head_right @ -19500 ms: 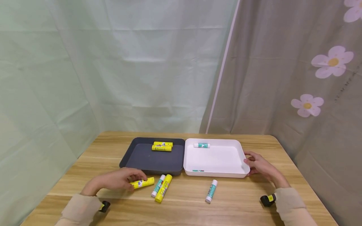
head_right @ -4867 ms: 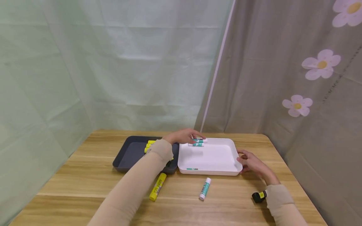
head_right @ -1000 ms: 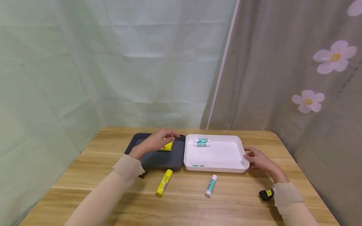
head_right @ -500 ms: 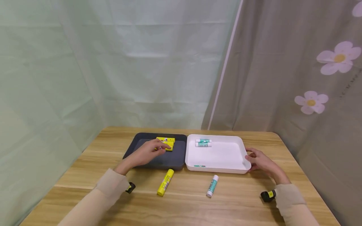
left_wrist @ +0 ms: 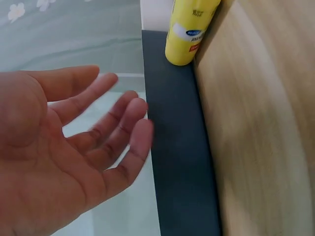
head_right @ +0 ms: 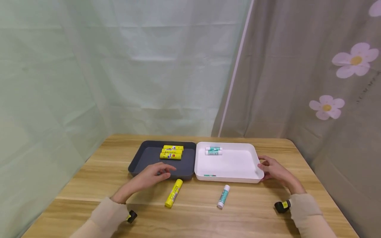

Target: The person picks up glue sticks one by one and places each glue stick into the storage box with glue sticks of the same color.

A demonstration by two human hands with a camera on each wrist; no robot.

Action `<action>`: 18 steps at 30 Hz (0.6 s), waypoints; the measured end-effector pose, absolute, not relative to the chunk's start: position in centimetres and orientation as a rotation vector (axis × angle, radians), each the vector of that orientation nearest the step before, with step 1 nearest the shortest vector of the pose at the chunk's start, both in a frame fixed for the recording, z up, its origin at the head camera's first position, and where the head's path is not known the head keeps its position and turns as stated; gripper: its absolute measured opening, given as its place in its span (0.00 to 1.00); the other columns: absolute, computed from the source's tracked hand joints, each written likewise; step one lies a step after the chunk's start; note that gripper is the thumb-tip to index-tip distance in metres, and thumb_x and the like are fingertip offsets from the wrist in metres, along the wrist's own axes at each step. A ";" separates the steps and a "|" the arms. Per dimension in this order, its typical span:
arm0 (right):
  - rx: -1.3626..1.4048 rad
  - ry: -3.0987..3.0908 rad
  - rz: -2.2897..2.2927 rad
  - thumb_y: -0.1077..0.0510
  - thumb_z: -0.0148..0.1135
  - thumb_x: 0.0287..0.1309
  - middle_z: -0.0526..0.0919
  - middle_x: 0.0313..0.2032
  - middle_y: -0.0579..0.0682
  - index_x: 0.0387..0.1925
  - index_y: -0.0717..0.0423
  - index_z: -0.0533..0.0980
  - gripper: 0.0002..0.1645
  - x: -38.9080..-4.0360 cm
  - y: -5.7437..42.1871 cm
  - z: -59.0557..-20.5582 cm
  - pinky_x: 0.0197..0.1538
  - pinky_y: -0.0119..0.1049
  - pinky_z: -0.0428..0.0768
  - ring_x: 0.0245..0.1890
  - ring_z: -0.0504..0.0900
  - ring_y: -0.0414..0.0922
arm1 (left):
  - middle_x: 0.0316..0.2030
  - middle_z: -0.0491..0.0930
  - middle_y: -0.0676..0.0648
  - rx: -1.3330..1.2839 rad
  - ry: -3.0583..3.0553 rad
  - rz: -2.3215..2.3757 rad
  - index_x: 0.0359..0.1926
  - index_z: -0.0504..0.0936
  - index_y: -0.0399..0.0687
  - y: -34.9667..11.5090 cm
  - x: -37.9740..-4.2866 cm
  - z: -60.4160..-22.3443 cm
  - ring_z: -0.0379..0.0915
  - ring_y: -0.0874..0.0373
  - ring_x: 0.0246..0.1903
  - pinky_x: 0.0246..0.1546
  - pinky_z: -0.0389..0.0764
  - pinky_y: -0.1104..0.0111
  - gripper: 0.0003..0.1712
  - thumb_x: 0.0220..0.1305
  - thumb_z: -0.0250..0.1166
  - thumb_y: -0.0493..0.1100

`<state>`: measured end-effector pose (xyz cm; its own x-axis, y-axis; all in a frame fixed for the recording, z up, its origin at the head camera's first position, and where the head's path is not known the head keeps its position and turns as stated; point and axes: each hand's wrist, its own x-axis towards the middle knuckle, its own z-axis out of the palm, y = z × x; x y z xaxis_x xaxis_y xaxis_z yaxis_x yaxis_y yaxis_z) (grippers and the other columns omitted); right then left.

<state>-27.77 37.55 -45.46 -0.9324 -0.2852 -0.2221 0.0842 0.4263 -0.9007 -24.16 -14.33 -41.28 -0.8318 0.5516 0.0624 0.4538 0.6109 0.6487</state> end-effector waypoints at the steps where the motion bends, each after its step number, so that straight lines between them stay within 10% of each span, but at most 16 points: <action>1: -0.172 2.342 -1.508 0.57 0.51 0.80 0.71 0.56 0.72 0.75 0.78 0.46 0.40 -27.8 37.5 -45.4 0.43 0.43 0.86 0.42 0.82 0.53 | 0.45 0.81 0.50 0.838 2.687 1.021 0.62 0.83 0.43 -14.3 -24.0 -41.4 0.77 0.55 0.44 0.45 0.78 0.61 0.17 0.78 0.61 0.40; 18: -0.188 2.330 -1.512 0.58 0.50 0.81 0.72 0.54 0.71 0.75 0.77 0.47 0.38 -27.9 37.7 -45.4 0.43 0.43 0.86 0.42 0.82 0.55 | 0.38 0.80 0.51 0.749 2.621 0.999 0.61 0.81 0.38 -13.4 -22.0 -42.2 0.74 0.58 0.39 0.41 0.77 0.62 0.18 0.76 0.64 0.40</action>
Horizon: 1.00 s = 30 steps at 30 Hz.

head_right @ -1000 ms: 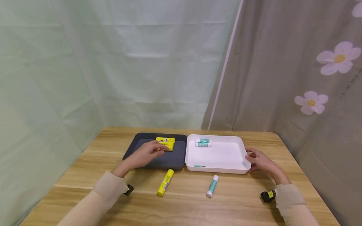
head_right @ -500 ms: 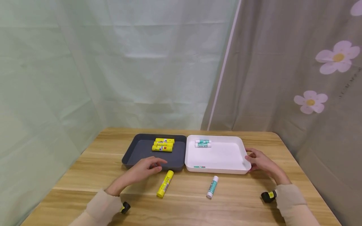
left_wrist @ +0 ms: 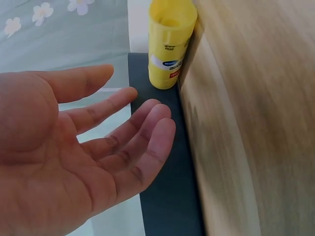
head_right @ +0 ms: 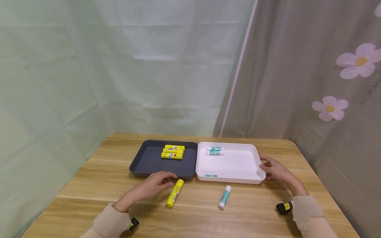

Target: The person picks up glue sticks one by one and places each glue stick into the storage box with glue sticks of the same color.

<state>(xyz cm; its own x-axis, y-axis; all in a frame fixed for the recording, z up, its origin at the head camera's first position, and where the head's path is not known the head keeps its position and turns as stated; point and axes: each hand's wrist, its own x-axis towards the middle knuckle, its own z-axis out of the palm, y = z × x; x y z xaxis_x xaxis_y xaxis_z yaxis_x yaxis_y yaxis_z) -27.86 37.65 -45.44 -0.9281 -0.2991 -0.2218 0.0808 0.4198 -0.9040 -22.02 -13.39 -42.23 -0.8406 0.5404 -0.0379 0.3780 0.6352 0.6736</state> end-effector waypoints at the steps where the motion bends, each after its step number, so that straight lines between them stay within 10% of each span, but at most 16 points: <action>1: -0.193 2.329 -1.516 0.58 0.49 0.81 0.72 0.55 0.72 0.75 0.77 0.47 0.37 -27.8 37.7 -45.4 0.43 0.43 0.86 0.42 0.82 0.55 | 0.37 0.80 0.50 0.748 2.624 0.991 0.61 0.81 0.38 -13.3 -22.0 -42.3 0.74 0.58 0.38 0.41 0.76 0.62 0.18 0.75 0.64 0.40; 30: -0.220 2.349 -1.506 0.57 0.50 0.81 0.71 0.56 0.73 0.75 0.77 0.48 0.38 -27.8 37.9 -45.8 0.44 0.45 0.86 0.45 0.82 0.54 | 0.42 0.70 0.52 0.727 2.539 0.811 0.70 0.68 0.42 -13.8 -22.8 -46.8 0.68 0.60 0.38 0.39 0.72 0.65 0.44 0.63 0.76 0.57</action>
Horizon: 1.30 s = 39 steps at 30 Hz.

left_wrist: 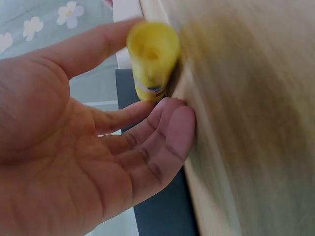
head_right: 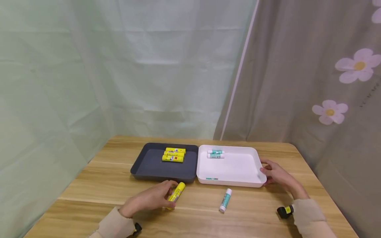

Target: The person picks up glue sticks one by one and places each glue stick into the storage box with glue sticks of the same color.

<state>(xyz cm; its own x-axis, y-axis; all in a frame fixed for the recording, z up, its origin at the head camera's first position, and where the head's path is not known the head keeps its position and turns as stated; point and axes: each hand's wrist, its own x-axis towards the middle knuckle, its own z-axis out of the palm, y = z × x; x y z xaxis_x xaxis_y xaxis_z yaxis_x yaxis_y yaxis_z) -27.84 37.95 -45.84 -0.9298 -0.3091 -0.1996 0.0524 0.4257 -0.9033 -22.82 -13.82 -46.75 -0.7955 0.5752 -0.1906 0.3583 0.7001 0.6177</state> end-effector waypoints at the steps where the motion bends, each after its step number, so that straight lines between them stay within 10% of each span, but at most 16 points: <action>1: -0.220 2.352 -1.504 0.57 0.50 0.81 0.71 0.56 0.72 0.75 0.77 0.48 0.38 -27.9 38.0 -45.9 0.44 0.45 0.86 0.45 0.82 0.54 | 0.43 0.71 0.52 0.748 2.548 0.796 0.70 0.69 0.44 -14.0 -23.1 -47.4 0.69 0.61 0.39 0.39 0.73 0.65 0.42 0.63 0.76 0.56; 16: -0.208 2.356 -1.507 0.58 0.50 0.81 0.71 0.57 0.73 0.75 0.78 0.47 0.38 -27.8 37.9 -45.9 0.44 0.45 0.86 0.45 0.81 0.54 | 0.47 0.75 0.50 0.759 2.559 0.817 0.63 0.79 0.55 -13.6 -21.5 -43.5 0.71 0.57 0.44 0.49 0.77 0.60 0.32 0.58 0.69 0.29; 39: -0.191 2.359 -1.508 0.56 0.52 0.80 0.70 0.58 0.74 0.76 0.76 0.48 0.39 -27.9 37.9 -46.0 0.44 0.45 0.86 0.45 0.80 0.54 | 0.49 0.75 0.54 0.818 2.584 0.736 0.65 0.81 0.60 -13.7 -21.6 -42.8 0.70 0.59 0.45 0.50 0.76 0.60 0.28 0.68 0.66 0.32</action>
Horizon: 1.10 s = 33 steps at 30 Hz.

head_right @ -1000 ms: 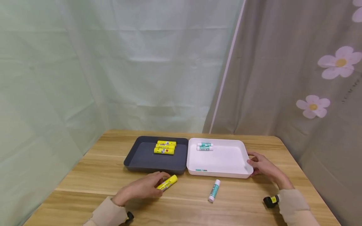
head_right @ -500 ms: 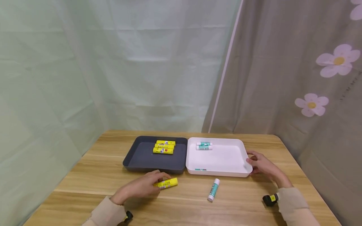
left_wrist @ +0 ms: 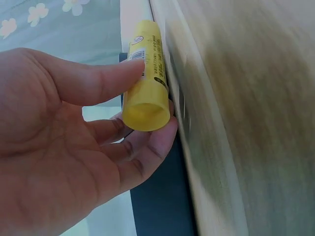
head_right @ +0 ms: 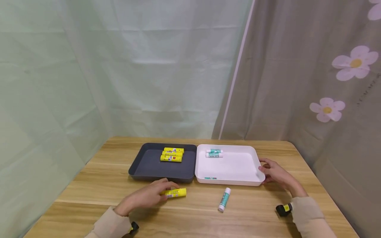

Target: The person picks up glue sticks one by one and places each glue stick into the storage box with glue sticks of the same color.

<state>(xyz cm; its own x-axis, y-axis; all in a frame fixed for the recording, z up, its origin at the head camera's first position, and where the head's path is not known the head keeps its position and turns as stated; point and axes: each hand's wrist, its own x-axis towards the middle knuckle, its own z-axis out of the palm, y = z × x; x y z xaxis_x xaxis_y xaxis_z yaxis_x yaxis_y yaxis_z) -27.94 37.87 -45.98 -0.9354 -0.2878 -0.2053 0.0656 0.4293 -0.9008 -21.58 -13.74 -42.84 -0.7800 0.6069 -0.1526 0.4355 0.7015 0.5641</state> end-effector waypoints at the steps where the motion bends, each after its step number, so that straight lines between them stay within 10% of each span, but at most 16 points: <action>1: -0.193 2.356 -1.511 0.56 0.52 0.80 0.70 0.58 0.74 0.76 0.76 0.48 0.39 -27.9 37.9 -46.0 0.44 0.45 0.86 0.45 0.80 0.54 | 0.49 0.75 0.54 0.827 2.589 0.734 0.65 0.81 0.60 -13.8 -21.6 -42.8 0.70 0.59 0.45 0.50 0.76 0.60 0.28 0.69 0.66 0.32; 33: -0.182 2.346 -1.522 0.56 0.51 0.80 0.71 0.57 0.72 0.76 0.76 0.47 0.40 -27.9 37.8 -46.0 0.44 0.45 0.86 0.44 0.81 0.53 | 0.49 0.75 0.53 0.950 2.588 0.916 0.67 0.78 0.61 -15.2 -22.7 -41.3 0.72 0.55 0.50 0.52 0.75 0.57 0.29 0.71 0.62 0.29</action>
<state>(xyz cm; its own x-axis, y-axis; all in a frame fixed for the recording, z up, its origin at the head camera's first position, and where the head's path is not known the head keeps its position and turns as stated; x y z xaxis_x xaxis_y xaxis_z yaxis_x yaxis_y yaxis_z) -27.93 37.82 -45.98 -0.9347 -0.2867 -0.2101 0.0751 0.4185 -0.9051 -22.67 -15.19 -41.29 -0.7612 0.6485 -0.0059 0.5003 0.5931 0.6307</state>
